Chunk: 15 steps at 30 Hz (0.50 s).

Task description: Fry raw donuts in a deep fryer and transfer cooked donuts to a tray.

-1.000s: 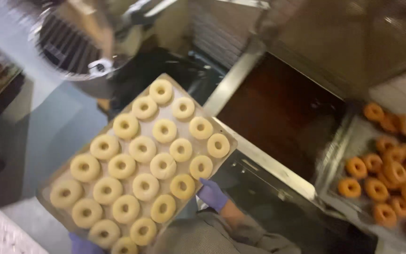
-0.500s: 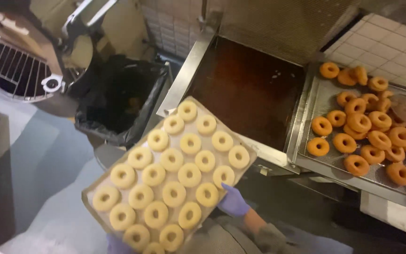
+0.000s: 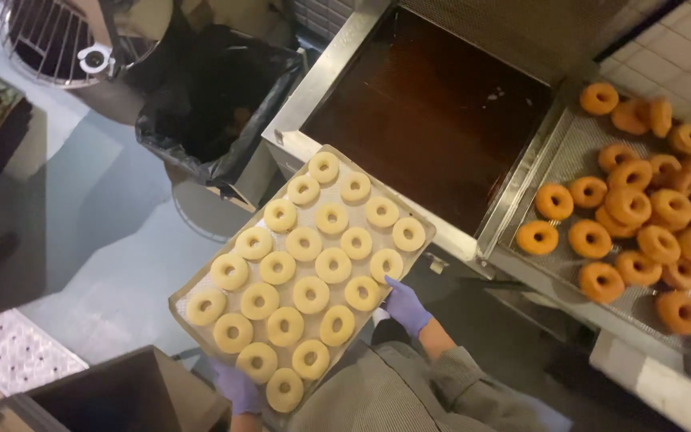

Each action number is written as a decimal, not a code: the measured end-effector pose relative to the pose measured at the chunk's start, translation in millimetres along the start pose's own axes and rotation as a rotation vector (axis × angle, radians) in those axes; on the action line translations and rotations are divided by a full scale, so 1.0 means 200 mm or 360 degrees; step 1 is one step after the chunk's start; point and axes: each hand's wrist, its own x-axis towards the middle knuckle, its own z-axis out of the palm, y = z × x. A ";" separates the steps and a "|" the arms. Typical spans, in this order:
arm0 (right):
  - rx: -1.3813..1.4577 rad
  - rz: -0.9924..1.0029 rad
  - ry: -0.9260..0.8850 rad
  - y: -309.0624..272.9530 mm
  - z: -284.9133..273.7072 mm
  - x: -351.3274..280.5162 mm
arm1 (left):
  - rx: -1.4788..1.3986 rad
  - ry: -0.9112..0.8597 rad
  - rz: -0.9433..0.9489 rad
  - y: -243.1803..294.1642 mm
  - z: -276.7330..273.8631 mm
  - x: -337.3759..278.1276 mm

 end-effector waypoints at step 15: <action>-0.2375 -0.0867 0.0661 -0.89 0.05 0.21 | -0.0063 0.0071 -0.0178 -0.15 0.63 -0.16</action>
